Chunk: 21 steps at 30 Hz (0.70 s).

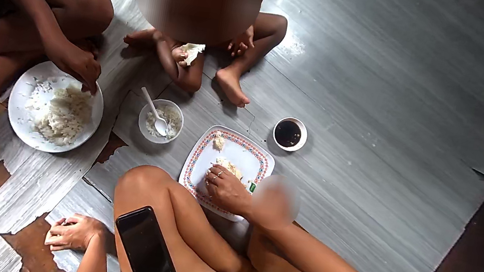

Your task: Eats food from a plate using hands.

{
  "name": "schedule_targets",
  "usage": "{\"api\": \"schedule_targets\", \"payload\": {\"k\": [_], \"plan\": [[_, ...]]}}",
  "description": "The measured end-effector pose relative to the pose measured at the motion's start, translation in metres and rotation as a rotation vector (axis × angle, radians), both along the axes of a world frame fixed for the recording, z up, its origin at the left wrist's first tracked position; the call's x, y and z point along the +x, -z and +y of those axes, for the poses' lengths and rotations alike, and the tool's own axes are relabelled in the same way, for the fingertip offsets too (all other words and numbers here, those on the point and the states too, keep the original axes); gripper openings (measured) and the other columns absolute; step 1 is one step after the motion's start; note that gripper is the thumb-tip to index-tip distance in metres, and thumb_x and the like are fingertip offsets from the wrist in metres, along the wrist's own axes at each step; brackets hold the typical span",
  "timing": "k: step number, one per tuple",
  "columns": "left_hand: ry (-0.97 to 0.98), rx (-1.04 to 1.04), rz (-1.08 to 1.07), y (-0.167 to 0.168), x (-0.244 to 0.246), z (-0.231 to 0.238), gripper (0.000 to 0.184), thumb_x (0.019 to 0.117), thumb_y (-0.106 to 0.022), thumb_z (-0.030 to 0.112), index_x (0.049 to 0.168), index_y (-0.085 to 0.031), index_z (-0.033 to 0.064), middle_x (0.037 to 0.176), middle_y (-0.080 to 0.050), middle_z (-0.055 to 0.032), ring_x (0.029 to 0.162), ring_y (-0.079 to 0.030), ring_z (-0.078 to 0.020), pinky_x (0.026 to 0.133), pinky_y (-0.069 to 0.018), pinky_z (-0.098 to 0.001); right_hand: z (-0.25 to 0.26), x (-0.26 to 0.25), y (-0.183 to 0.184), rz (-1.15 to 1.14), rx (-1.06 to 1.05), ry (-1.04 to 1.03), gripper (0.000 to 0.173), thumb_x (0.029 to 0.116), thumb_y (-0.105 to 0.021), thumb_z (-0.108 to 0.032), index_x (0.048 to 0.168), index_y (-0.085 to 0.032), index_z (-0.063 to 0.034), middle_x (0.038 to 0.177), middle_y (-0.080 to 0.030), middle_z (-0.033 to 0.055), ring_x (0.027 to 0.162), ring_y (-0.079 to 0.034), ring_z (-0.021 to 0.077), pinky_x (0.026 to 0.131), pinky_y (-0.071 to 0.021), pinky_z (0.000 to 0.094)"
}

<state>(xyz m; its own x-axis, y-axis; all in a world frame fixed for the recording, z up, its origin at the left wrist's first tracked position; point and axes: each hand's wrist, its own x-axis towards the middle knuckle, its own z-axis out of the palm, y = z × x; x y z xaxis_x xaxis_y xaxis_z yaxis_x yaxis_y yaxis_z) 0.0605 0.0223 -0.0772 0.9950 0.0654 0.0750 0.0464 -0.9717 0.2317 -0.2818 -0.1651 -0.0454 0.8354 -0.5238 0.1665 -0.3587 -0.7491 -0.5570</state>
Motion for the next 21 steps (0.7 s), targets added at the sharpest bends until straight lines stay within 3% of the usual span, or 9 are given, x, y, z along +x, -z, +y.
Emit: {"api": "schedule_targets", "payload": {"k": [2, 4, 6, 8, 11, 14, 18, 20, 21], "plan": [[0.015, -0.004, 0.008, -0.003, -0.001, 0.000, 0.044, 0.1030, -0.046, 0.022, 0.135, -0.056, -0.0075, 0.149, -0.042, -0.0343, 0.143, -0.037, -0.0462, 0.119, -0.0302, -0.0487, 0.000, -0.009, -0.013, -0.080, 0.065, 0.140, 0.014, 0.0906, -0.064, -0.007, 0.086, -0.074, 0.0005, 0.100, -0.075, 0.0184, 0.102, -0.072, 0.0372, 0.095, -0.0566, 0.0498], [0.019, 0.001, 0.003, -0.004, -0.003, 0.000, 0.045, 0.1032, -0.045, 0.021, 0.135, -0.055, -0.0085, 0.147, -0.043, -0.0344, 0.143, -0.038, -0.0457, 0.118, -0.0312, -0.0477, -0.006, -0.024, -0.037, 0.042, 0.271, 0.290, 0.018, 0.0917, -0.070, -0.014, 0.094, -0.074, 0.0036, 0.106, -0.073, 0.0233, 0.106, -0.070, 0.0402, 0.094, -0.0561, 0.0511], [0.018, 0.008, -0.017, 0.001, -0.001, 0.003, 0.045, 0.1033, -0.045, 0.022, 0.135, -0.056, -0.0078, 0.147, -0.045, -0.0333, 0.142, -0.040, -0.0446, 0.117, -0.0324, -0.0470, -0.021, -0.037, -0.062, 0.389, 0.541, 0.352, 0.045, 0.0919, -0.076, -0.027, 0.119, -0.066, 0.0084, 0.127, -0.063, 0.0303, 0.122, -0.061, 0.0441, 0.105, -0.0484, 0.0534], [0.016, 0.014, -0.033, 0.009, 0.003, 0.009, 0.045, 0.1036, -0.045, 0.024, 0.134, -0.056, -0.0065, 0.146, -0.045, -0.0318, 0.142, -0.040, -0.0435, 0.117, -0.0325, -0.0471, -0.032, -0.040, -0.069, 0.713, 0.710, 0.363, 0.070, 0.0890, -0.080, -0.027, 0.141, -0.049, 0.0078, 0.145, -0.048, 0.0313, 0.134, -0.051, 0.0445, 0.110, -0.0428, 0.0539], [0.012, 0.013, -0.025, 0.013, 0.005, 0.010, 0.045, 0.1040, -0.044, 0.024, 0.135, -0.056, -0.0057, 0.147, -0.044, -0.0312, 0.143, -0.039, -0.0432, 0.118, -0.0312, -0.0481, -0.023, -0.040, -0.056, 0.804, 0.777, 0.401, 0.082, 0.0868, -0.080, -0.015, 0.151, -0.036, 0.0086, 0.154, -0.037, 0.0309, 0.135, -0.050, 0.0436, 0.111, -0.0434, 0.0513], [0.016, 0.009, -0.019, 0.009, 0.003, 0.008, 0.044, 0.1038, -0.045, 0.023, 0.134, -0.057, -0.0062, 0.147, -0.044, -0.0327, 0.143, -0.039, -0.0446, 0.117, -0.0313, -0.0488, -0.001, -0.042, -0.040, 0.432, 0.807, 0.490, 0.057, 0.0914, -0.073, -0.006, 0.138, -0.046, 0.0108, 0.145, -0.043, 0.0322, 0.121, -0.060, 0.0362, 0.100, -0.0523, 0.0388], [0.026, 0.014, -0.025, 0.011, 0.005, 0.010, 0.043, 0.1032, -0.045, 0.024, 0.132, -0.058, -0.0052, 0.146, -0.045, -0.0323, 0.142, -0.040, -0.0448, 0.117, -0.0322, -0.0491, 0.014, -0.046, -0.032, -0.061, 0.639, 0.432, 0.025, 0.0908, -0.067, -0.001, 0.109, -0.059, 0.0133, 0.111, -0.059, 0.0286, 0.094, -0.068, 0.0261, 0.081, -0.0603, 0.0288], [0.022, 0.016, -0.011, 0.005, 0.004, 0.007, 0.043, 0.1031, -0.045, 0.023, 0.134, -0.058, -0.0046, 0.147, -0.044, -0.0318, 0.143, -0.039, -0.0436, 0.117, -0.0315, -0.0477, 0.010, -0.051, -0.038, -0.022, 0.562, 0.339, 0.015, 0.0926, -0.064, -0.004, 0.100, -0.068, 0.0087, 0.097, -0.066, 0.0244, 0.086, -0.069, 0.0274, 0.079, -0.0588, 0.0330], [0.019, 0.017, -0.002, 0.003, 0.003, 0.005, 0.044, 0.1032, -0.045, 0.024, 0.134, -0.058, -0.0042, 0.147, -0.044, -0.0315, 0.143, -0.039, -0.0429, 0.118, -0.0310, -0.0471, 0.006, -0.055, -0.045, 0.120, 0.577, 0.274, 0.017, 0.0951, -0.064, -0.007, 0.102, -0.071, 0.0067, 0.097, -0.068, 0.0238, 0.088, -0.070, 0.0313, 0.083, -0.0578, 0.0390]]}}
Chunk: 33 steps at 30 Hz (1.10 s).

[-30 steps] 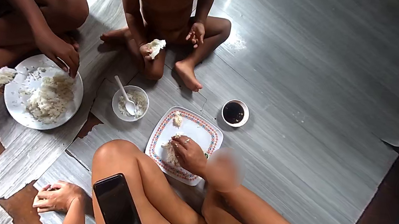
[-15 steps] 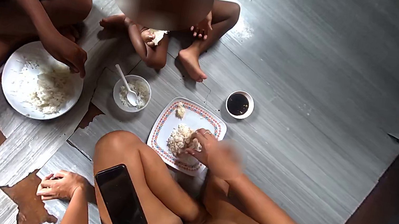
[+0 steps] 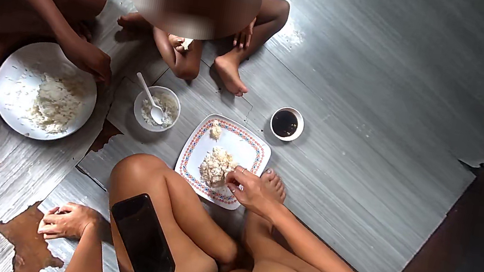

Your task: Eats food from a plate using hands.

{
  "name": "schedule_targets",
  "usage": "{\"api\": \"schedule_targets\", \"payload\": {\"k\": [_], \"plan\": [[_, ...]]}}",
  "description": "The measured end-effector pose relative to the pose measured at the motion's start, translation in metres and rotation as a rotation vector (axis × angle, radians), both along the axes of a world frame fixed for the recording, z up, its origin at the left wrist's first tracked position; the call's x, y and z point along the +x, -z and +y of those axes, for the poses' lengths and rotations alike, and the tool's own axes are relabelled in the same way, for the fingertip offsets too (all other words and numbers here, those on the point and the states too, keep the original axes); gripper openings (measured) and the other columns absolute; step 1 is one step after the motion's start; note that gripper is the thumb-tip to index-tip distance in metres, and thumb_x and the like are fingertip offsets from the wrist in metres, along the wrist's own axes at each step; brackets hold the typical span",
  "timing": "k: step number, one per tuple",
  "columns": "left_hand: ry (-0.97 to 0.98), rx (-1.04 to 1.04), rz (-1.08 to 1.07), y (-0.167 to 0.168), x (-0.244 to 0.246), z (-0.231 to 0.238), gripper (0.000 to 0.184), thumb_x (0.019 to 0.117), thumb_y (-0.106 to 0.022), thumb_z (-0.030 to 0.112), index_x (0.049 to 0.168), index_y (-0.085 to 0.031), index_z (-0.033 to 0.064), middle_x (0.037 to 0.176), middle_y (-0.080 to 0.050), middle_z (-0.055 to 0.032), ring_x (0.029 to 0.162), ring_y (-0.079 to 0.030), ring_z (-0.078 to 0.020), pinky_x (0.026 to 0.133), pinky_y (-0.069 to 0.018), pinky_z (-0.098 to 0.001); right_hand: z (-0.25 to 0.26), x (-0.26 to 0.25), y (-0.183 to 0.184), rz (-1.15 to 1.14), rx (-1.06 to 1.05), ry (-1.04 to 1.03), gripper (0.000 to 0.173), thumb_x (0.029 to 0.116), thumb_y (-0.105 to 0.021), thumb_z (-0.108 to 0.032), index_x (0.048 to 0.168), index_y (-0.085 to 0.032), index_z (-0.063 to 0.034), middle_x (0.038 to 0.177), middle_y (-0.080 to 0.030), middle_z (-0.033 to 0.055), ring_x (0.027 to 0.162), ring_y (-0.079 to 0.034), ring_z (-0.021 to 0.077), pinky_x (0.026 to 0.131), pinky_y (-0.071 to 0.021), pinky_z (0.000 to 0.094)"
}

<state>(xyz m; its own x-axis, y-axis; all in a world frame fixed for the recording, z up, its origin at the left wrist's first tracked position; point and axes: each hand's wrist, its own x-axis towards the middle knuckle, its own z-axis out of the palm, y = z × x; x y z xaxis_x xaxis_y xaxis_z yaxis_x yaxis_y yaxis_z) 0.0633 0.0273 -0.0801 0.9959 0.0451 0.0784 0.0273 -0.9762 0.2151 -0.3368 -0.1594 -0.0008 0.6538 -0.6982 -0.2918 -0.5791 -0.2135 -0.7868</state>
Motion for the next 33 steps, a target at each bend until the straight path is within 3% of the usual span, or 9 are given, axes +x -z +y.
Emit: {"api": "schedule_targets", "payload": {"k": [3, 5, 9, 12, 14, 18, 23, 29, 33], "plan": [[-0.012, -0.003, 0.009, -0.001, 0.000, -0.002, 0.044, 0.1029, -0.046, 0.024, 0.135, -0.058, -0.0033, 0.148, -0.044, -0.0306, 0.144, -0.038, -0.0413, 0.119, -0.0300, -0.0460, -0.010, 0.003, -0.008, 0.426, 0.280, -0.252, 0.037, 0.0989, -0.067, -0.019, 0.127, -0.062, 0.0052, 0.129, -0.060, 0.0278, 0.118, -0.062, 0.0412, 0.104, -0.0478, 0.0518], [-0.016, -0.010, 0.004, 0.000, 0.001, -0.001, 0.044, 0.1028, -0.046, 0.023, 0.135, -0.058, -0.0035, 0.148, -0.045, -0.0305, 0.144, -0.038, -0.0413, 0.119, -0.0300, -0.0456, 0.000, 0.009, -0.001, 0.492, 0.340, -0.183, 0.044, 0.0962, -0.070, -0.016, 0.131, -0.057, 0.0070, 0.138, -0.052, 0.0297, 0.120, -0.061, 0.0404, 0.104, -0.0489, 0.0490], [-0.025, -0.030, -0.004, 0.010, 0.006, 0.006, 0.043, 0.1026, -0.047, 0.023, 0.133, -0.059, -0.0040, 0.149, -0.044, -0.0300, 0.144, -0.038, -0.0429, 0.120, -0.0290, -0.0473, 0.033, 0.013, 0.020, 0.130, 0.151, 0.225, 0.023, 0.0920, -0.068, -0.006, 0.105, -0.063, 0.0132, 0.110, -0.061, 0.0303, 0.092, -0.067, 0.0322, 0.083, -0.0571, 0.0353], [-0.020, -0.039, 0.025, 0.007, 0.006, 0.005, 0.045, 0.1029, -0.047, 0.024, 0.136, -0.056, -0.0050, 0.150, -0.042, -0.0314, 0.145, -0.035, -0.0447, 0.120, -0.0286, -0.0495, 0.036, 0.014, 0.027, -0.187, 0.131, 0.368, 0.014, 0.0898, -0.063, 0.000, 0.099, -0.064, 0.0115, 0.102, -0.061, 0.0221, 0.091, -0.066, 0.0191, 0.080, -0.0580, 0.0249], [-0.019, -0.034, 0.011, 0.007, 0.006, 0.004, 0.045, 0.1031, -0.047, 0.024, 0.136, -0.057, -0.0048, 0.149, -0.043, -0.0315, 0.144, -0.037, -0.0443, 0.120, -0.0293, -0.0488, 0.037, 0.011, 0.031, -0.329, -0.024, 0.258, 0.013, 0.0881, -0.061, 0.003, 0.096, -0.069, 0.0093, 0.104, -0.067, 0.0213, 0.096, -0.069, 0.0173, 0.086, -0.0578, 0.0234], [-0.010, -0.023, 0.007, -0.001, 0.000, -0.002, 0.045, 0.1031, -0.046, 0.023, 0.135, -0.057, -0.0060, 0.148, -0.044, -0.0324, 0.143, -0.039, -0.0447, 0.119, -0.0304, -0.0476, 0.034, 0.007, 0.050, -0.291, -0.590, -0.196, 0.022, 0.0929, -0.057, -0.011, 0.095, -0.079, -0.0070, 0.107, -0.077, 0.0118, 0.105, -0.072, 0.0290, 0.095, -0.0551, 0.0401], [0.009, -0.013, -0.009, -0.001, -0.002, -0.002, 0.045, 0.1025, -0.046, 0.023, 0.134, -0.058, -0.0062, 0.147, -0.044, -0.0337, 0.143, -0.039, -0.0454, 0.118, -0.0308, -0.0474, 0.023, 0.001, 0.051, -0.090, -0.611, -0.573, 0.024, 0.0918, -0.058, 0.000, 0.105, -0.078, -0.0017, 0.126, -0.074, 0.0087, 0.124, -0.066, 0.0306, 0.104, -0.0493, 0.0461], [0.001, -0.006, -0.026, 0.008, 0.003, 0.003, 0.042, 0.1021, -0.047, 0.024, 0.131, -0.060, -0.0046, 0.144, -0.047, -0.0322, 0.140, -0.041, -0.0451, 0.117, -0.0322, -0.0482, -0.002, 0.007, 0.050, -0.237, -0.876, -0.357, 0.020, 0.0964, -0.056, -0.003, 0.090, -0.075, -0.0050, 0.098, -0.077, 0.0091, 0.097, -0.073, 0.0249, 0.090, -0.0564, 0.0345], [-0.024, 0.002, 0.062, -0.010, -0.004, -0.007, 0.046, 0.1035, -0.044, 0.023, 0.138, -0.054, -0.0056, 0.151, -0.042, -0.0296, 0.145, -0.037, -0.0405, 0.119, -0.0295, -0.0440, -0.015, 0.011, 0.033, -0.197, -0.734, -0.181, 0.020, 0.0930, -0.055, -0.002, 0.092, -0.075, -0.0012, 0.091, -0.076, 0.0147, 0.083, -0.074, 0.0276, 0.075, -0.0595, 0.0367]]}}
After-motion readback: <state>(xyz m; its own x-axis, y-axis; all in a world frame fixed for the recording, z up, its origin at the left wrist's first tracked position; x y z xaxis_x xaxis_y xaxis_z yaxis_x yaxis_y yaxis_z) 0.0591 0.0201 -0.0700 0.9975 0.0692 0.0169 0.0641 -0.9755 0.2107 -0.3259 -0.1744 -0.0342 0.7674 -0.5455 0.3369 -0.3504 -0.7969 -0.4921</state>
